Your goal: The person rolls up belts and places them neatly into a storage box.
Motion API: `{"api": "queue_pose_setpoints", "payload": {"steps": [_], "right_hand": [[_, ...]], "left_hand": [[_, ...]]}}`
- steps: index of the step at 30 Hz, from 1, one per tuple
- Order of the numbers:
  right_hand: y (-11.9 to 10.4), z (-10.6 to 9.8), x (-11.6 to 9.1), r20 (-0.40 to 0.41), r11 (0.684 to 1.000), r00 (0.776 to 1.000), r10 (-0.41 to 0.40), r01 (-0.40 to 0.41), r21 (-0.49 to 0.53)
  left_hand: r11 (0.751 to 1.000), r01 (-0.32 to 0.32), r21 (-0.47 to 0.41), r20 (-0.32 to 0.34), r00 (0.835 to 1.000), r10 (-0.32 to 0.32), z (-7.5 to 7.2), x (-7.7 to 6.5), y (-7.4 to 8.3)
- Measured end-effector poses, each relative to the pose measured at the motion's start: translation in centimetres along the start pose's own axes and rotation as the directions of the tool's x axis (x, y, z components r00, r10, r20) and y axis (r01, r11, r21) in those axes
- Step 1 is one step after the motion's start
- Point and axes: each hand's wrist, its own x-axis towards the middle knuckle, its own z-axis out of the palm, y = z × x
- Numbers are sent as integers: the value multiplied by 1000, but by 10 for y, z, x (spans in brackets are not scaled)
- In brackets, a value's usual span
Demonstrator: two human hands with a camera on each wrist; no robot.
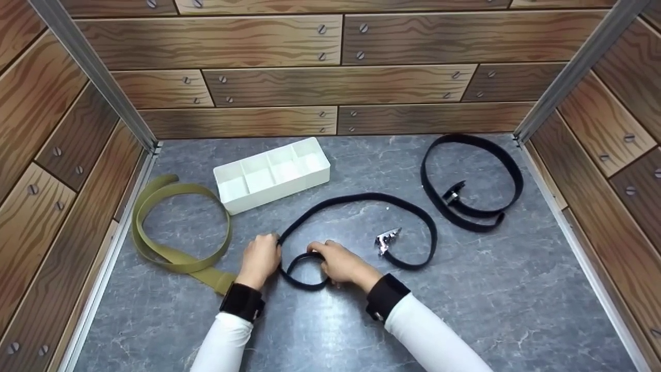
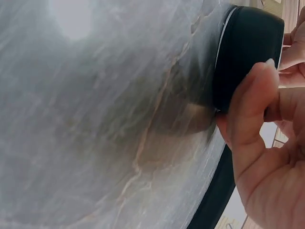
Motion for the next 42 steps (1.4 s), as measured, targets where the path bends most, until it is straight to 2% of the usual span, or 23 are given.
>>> {"api": "queue_pose_setpoints", "payload": {"steps": [5, 11, 18, 21, 27, 31, 33, 38, 42], "right_hand": [[2, -2, -1, -6, 999, 1000, 19, -18, 50], [5, -2, 0, -58, 997, 997, 43, -38, 72], [6, -2, 1, -221, 998, 975, -24, 11, -59], [4, 1, 1, -254, 990, 967, -36, 0, -142], [-3, 11, 1, -270, 958, 963, -18, -61, -280], [-6, 15, 2, -282, 945, 959, -5, -88, -315], [-6, 17, 2, -279, 943, 960, -18, -76, -324], [-5, 16, -1, -259, 933, 961, -94, -6, -359], [-4, 10, -6, -214, 920, 962, -170, 77, -385]], "left_hand": [[999, -2, -40, 3, 1000, 2, 0, -3, 2], [1000, -21, -21, 78, 997, 23, 0, -9, 8], [998, -66, -21, 86, 994, 67, 5, -14, 13], [996, -83, -12, 81, 993, 84, 5, -14, 14], [996, -83, 20, 82, 993, 81, 8, -15, 15], [995, -89, 36, 69, 994, 87, 10, -15, 15], [996, -90, 28, 59, 994, 89, 10, -14, 14], [997, -73, -30, -21, 997, 72, 11, -12, 12], [994, -84, -63, -78, 994, 79, 12, -12, 9]]}}
